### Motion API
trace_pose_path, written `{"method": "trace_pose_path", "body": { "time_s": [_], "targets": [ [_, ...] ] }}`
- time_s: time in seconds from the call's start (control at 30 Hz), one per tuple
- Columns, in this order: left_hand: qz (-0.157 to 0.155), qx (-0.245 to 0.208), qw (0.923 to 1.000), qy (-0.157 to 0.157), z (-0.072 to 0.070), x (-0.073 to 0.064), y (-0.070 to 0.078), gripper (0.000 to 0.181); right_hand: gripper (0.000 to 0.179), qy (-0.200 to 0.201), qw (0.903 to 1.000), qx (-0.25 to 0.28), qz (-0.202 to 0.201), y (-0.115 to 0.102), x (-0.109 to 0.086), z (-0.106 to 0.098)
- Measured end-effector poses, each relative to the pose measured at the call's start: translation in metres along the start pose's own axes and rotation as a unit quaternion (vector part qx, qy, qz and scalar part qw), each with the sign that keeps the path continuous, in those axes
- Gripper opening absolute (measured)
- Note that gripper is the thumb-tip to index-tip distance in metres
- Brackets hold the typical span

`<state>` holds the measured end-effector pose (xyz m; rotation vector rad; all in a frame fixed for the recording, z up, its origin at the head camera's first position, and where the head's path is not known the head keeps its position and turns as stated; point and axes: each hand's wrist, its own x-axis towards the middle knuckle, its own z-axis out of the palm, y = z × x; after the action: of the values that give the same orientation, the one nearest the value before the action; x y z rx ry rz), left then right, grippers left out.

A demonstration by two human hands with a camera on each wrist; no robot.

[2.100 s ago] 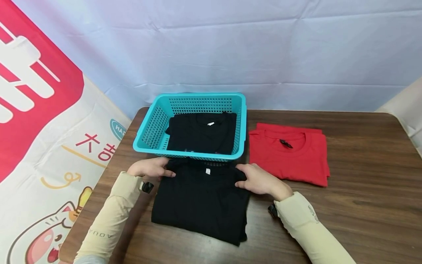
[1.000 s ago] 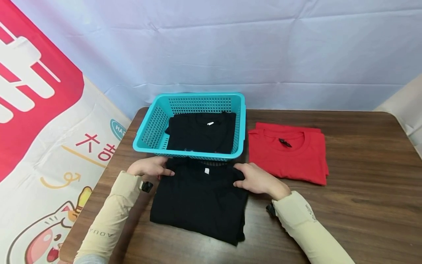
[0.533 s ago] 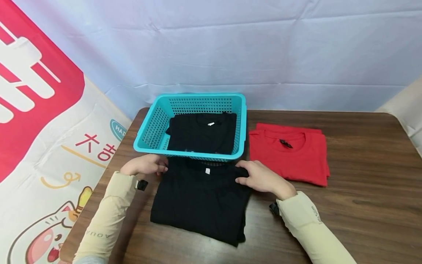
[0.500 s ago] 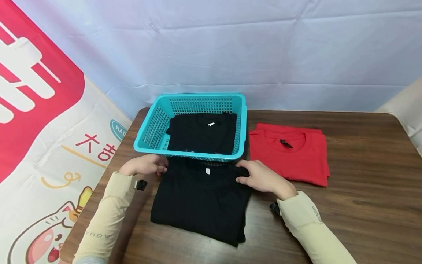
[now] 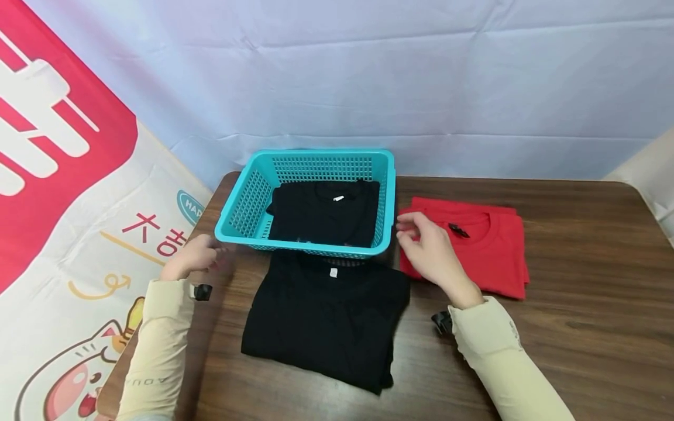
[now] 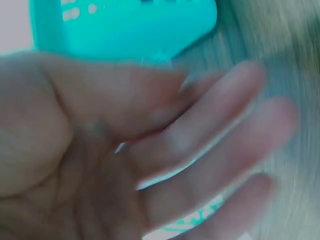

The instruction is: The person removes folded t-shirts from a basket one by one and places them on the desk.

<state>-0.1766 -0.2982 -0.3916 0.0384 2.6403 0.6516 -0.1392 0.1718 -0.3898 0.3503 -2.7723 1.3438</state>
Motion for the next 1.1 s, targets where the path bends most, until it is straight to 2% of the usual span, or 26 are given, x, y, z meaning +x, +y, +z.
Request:
{"method": "trace_pose_path", "body": {
  "time_s": [0.07, 0.1, 0.17, 0.23, 0.3, 0.37, 0.4, 0.43, 0.47, 0.5, 0.53, 0.57, 0.63, 0.73, 0.8, 0.9, 1.0, 1.1],
  "targets": [
    [-0.023, -0.011, 0.9966, 0.078, -0.004, -0.003, -0.002, 0.031, 0.037, 0.027, 0.9990, 0.035, -0.001, -0.004, 0.001, -0.001],
    [-0.034, -0.022, 0.9921, 0.119, -0.005, -0.004, -0.002, 0.032, 0.038, 0.038, 0.9977, 0.056, -0.001, -0.007, 0.002, -0.001],
    [-0.046, -0.056, 0.9773, 0.199, -0.006, -0.005, 0.000, 0.033, 0.038, 0.056, 0.9935, 0.099, -0.008, -0.012, 0.003, 0.000],
    [-0.040, -0.092, 0.9553, 0.278, -0.004, -0.003, 0.003, 0.033, 0.038, 0.062, 0.9890, 0.134, -0.014, -0.018, 0.005, 0.002],
    [-0.017, -0.123, 0.9274, 0.353, -0.001, 0.001, 0.010, 0.031, 0.036, 0.054, 0.9865, 0.153, -0.022, -0.024, 0.007, 0.006],
    [0.015, -0.142, 0.8994, 0.413, 0.002, 0.004, 0.017, 0.028, 0.036, 0.036, 0.9876, 0.150, -0.027, -0.029, 0.010, 0.011],
    [0.033, -0.145, 0.8886, 0.434, 0.004, 0.007, 0.022, 0.027, 0.036, 0.025, 0.9892, 0.141, -0.029, -0.031, 0.012, 0.014],
    [0.050, -0.148, 0.8818, 0.445, 0.006, 0.009, 0.026, 0.026, 0.037, 0.014, 0.9908, 0.131, -0.033, -0.033, 0.014, 0.017],
    [0.066, -0.148, 0.8784, 0.450, 0.008, 0.011, 0.031, 0.025, 0.038, 0.003, 0.9925, 0.117, -0.036, -0.035, 0.015, 0.020],
    [0.080, -0.148, 0.8786, 0.447, 0.010, 0.013, 0.036, 0.025, 0.039, -0.008, 0.9942, 0.100, -0.038, -0.036, 0.016, 0.024],
    [0.091, -0.146, 0.8833, 0.436, 0.011, 0.015, 0.041, 0.025, 0.040, -0.018, 0.9956, 0.082, -0.041, -0.038, 0.018, 0.027],
    [0.099, -0.141, 0.8909, 0.420, 0.013, 0.017, 0.045, 0.025, 0.041, -0.028, 0.9965, 0.065, -0.045, -0.039, 0.019, 0.030],
    [0.111, -0.133, 0.9113, 0.374, 0.017, 0.021, 0.053, 0.026, 0.044, -0.046, 0.9971, 0.032, -0.052, -0.042, 0.021, 0.035],
    [0.107, -0.116, 0.9403, 0.301, 0.021, 0.026, 0.065, 0.028, 0.045, -0.070, 0.9954, -0.029, -0.059, -0.047, 0.026, 0.041],
    [0.102, -0.104, 0.9543, 0.261, 0.022, 0.028, 0.072, 0.030, 0.046, -0.085, 0.9920, -0.076, -0.056, -0.049, 0.029, 0.045],
    [0.083, -0.081, 0.9721, 0.204, 0.021, 0.030, 0.083, 0.033, 0.048, -0.103, 0.9828, -0.148, -0.038, -0.055, 0.035, 0.051],
    [0.062, -0.045, 0.9880, 0.134, 0.018, 0.034, 0.090, 0.042, 0.043, -0.117, 0.9743, -0.192, -0.009, -0.060, 0.042, 0.057],
    [0.041, -0.007, 0.9972, 0.063, 0.016, 0.039, 0.095, 0.054, 0.040, -0.127, 0.9694, -0.209, 0.020, -0.063, 0.050, 0.062]
  ]
}}
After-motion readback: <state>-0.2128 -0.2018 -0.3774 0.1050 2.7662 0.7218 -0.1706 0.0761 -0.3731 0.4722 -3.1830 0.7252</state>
